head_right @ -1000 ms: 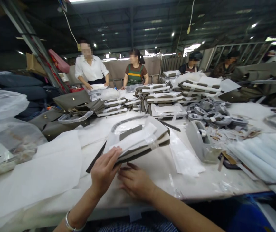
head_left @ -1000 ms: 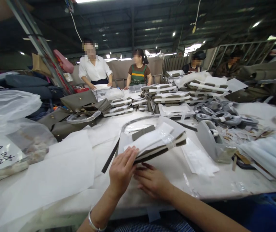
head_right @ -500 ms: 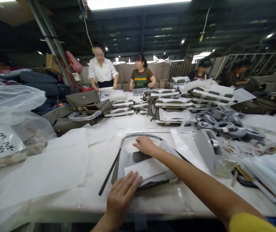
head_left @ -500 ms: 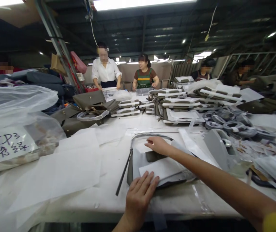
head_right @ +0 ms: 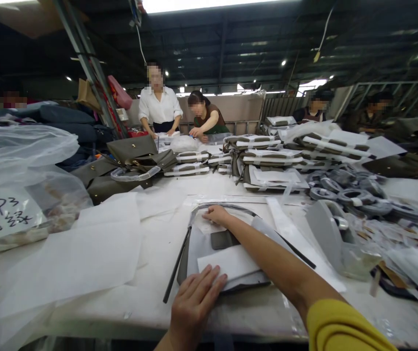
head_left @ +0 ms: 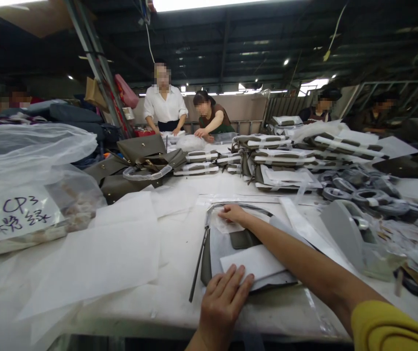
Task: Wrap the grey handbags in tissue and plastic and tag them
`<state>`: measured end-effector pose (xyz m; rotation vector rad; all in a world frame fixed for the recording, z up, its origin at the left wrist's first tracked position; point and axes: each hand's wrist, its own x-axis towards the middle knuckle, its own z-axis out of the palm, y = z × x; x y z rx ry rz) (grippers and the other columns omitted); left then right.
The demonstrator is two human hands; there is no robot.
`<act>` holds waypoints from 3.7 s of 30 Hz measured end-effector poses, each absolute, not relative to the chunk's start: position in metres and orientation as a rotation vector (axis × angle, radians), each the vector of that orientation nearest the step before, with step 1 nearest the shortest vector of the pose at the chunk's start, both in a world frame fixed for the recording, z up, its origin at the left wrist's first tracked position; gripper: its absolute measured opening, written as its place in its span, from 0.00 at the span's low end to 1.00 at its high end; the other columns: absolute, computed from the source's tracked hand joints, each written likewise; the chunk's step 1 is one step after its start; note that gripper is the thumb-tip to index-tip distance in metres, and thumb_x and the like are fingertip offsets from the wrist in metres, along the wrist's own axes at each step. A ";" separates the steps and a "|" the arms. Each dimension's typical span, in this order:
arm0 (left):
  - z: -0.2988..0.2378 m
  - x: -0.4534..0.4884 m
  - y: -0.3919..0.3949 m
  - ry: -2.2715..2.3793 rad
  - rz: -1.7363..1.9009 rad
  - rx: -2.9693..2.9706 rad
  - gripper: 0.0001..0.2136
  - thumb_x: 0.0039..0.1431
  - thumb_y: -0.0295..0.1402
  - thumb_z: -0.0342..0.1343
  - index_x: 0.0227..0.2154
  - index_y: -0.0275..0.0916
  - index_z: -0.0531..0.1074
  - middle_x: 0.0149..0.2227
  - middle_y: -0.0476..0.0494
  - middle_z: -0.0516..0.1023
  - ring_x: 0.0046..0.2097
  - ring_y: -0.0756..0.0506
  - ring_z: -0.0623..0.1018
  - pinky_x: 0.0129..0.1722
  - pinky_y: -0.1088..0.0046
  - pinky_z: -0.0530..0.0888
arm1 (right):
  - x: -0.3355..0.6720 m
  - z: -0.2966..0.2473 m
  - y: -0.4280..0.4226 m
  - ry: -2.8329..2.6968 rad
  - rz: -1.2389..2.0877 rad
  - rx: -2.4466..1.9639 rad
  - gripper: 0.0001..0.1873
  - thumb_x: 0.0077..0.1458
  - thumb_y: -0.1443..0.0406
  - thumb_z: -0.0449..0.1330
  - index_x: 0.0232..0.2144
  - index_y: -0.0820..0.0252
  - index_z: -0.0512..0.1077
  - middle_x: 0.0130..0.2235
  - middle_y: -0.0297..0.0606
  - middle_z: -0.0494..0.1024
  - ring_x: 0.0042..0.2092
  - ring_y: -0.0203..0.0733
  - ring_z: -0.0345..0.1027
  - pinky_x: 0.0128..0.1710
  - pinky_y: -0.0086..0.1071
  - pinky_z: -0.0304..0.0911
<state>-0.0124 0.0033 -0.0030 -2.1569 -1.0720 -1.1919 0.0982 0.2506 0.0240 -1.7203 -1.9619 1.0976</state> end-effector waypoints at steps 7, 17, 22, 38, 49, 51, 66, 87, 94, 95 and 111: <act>0.001 -0.013 0.003 -1.061 -1.178 -2.163 0.15 0.71 0.27 0.44 0.52 0.45 0.74 0.53 0.51 0.77 0.54 0.48 0.76 0.50 0.71 0.68 | 0.096 0.023 0.250 -1.610 1.295 -1.352 0.15 0.51 0.59 0.68 0.27 0.61 0.67 0.27 0.34 0.77 0.27 0.34 0.71 0.26 0.25 0.65; 0.001 -0.015 0.003 -1.092 -1.122 -2.213 0.16 0.71 0.27 0.43 0.54 0.45 0.71 0.55 0.50 0.76 0.56 0.47 0.74 0.51 0.70 0.67 | 0.097 0.070 0.219 -1.533 1.272 -1.000 0.16 0.48 0.56 0.67 0.32 0.61 0.71 0.29 0.38 0.81 0.30 0.37 0.73 0.32 0.29 0.67; 0.002 -0.018 0.002 -1.129 -1.021 -2.306 0.17 0.71 0.27 0.43 0.56 0.43 0.69 0.57 0.48 0.74 0.57 0.46 0.73 0.51 0.68 0.69 | 0.120 0.089 0.155 -1.866 1.156 -0.901 0.14 0.54 0.56 0.65 0.34 0.61 0.79 0.34 0.36 0.82 0.37 0.42 0.75 0.40 0.31 0.68; -0.015 -0.022 -0.006 -1.324 -1.330 -2.249 0.12 0.66 0.30 0.51 0.50 0.34 0.69 0.45 0.36 0.78 0.49 0.43 0.77 0.50 0.67 0.76 | 0.165 0.050 0.064 -2.329 0.559 -0.574 0.19 0.59 0.75 0.55 0.47 0.54 0.77 0.46 0.39 0.81 0.50 0.39 0.74 0.55 0.36 0.69; -0.011 -0.024 -0.001 -1.231 -1.314 -2.341 0.23 0.68 0.34 0.49 0.63 0.33 0.59 0.55 0.36 0.75 0.60 0.41 0.70 0.56 0.63 0.74 | 0.174 0.067 0.037 -2.355 0.518 -0.482 0.10 0.63 0.66 0.57 0.43 0.56 0.77 0.43 0.41 0.82 0.48 0.42 0.76 0.54 0.35 0.71; -0.010 -0.024 -0.001 -1.220 -1.246 -2.357 0.20 0.69 0.34 0.48 0.61 0.34 0.63 0.55 0.38 0.75 0.60 0.42 0.71 0.56 0.64 0.74 | 0.175 0.076 0.047 -2.278 0.483 -0.618 0.10 0.64 0.65 0.56 0.35 0.55 0.78 0.35 0.38 0.82 0.40 0.41 0.78 0.46 0.31 0.73; -0.012 -0.025 0.010 -0.983 -1.075 -2.127 0.16 0.68 0.28 0.45 0.51 0.38 0.74 0.50 0.47 0.79 0.51 0.46 0.78 0.48 0.73 0.76 | 0.115 0.057 0.140 -2.873 0.330 -0.956 0.16 0.66 0.67 0.48 0.38 0.61 0.76 0.44 0.46 0.80 0.51 0.48 0.71 0.62 0.53 0.52; 0.008 -0.045 0.021 -1.221 -0.965 -2.645 0.26 0.62 0.27 0.57 0.62 0.40 0.61 0.59 0.41 0.71 0.60 0.41 0.71 0.60 0.61 0.70 | 0.162 -0.013 0.013 -2.554 0.037 -0.786 0.13 0.64 0.66 0.56 0.50 0.62 0.72 0.45 0.43 0.77 0.45 0.47 0.68 0.47 0.37 0.68; 0.005 -0.048 0.023 -1.226 -0.927 -2.657 0.29 0.60 0.29 0.60 0.63 0.42 0.59 0.62 0.45 0.68 0.63 0.43 0.67 0.62 0.63 0.68 | 0.155 -0.007 0.018 -2.596 -0.307 -0.671 0.12 0.65 0.69 0.53 0.30 0.62 0.72 0.30 0.38 0.72 0.33 0.40 0.64 0.32 0.33 0.59; 0.005 -0.048 0.023 -1.218 -0.927 -2.653 0.29 0.60 0.30 0.60 0.63 0.42 0.59 0.63 0.45 0.67 0.64 0.43 0.66 0.62 0.63 0.67 | 0.156 -0.006 0.014 -2.589 -0.306 -0.645 0.11 0.65 0.69 0.53 0.31 0.62 0.72 0.30 0.38 0.72 0.33 0.40 0.64 0.32 0.33 0.57; 0.002 -0.044 0.018 -1.278 -1.009 -2.627 0.28 0.60 0.31 0.61 0.62 0.42 0.61 0.60 0.44 0.71 0.60 0.43 0.70 0.60 0.62 0.70 | 0.171 -0.007 -0.021 -2.471 0.167 -0.783 0.16 0.63 0.65 0.57 0.53 0.61 0.70 0.42 0.43 0.77 0.41 0.44 0.67 0.42 0.37 0.66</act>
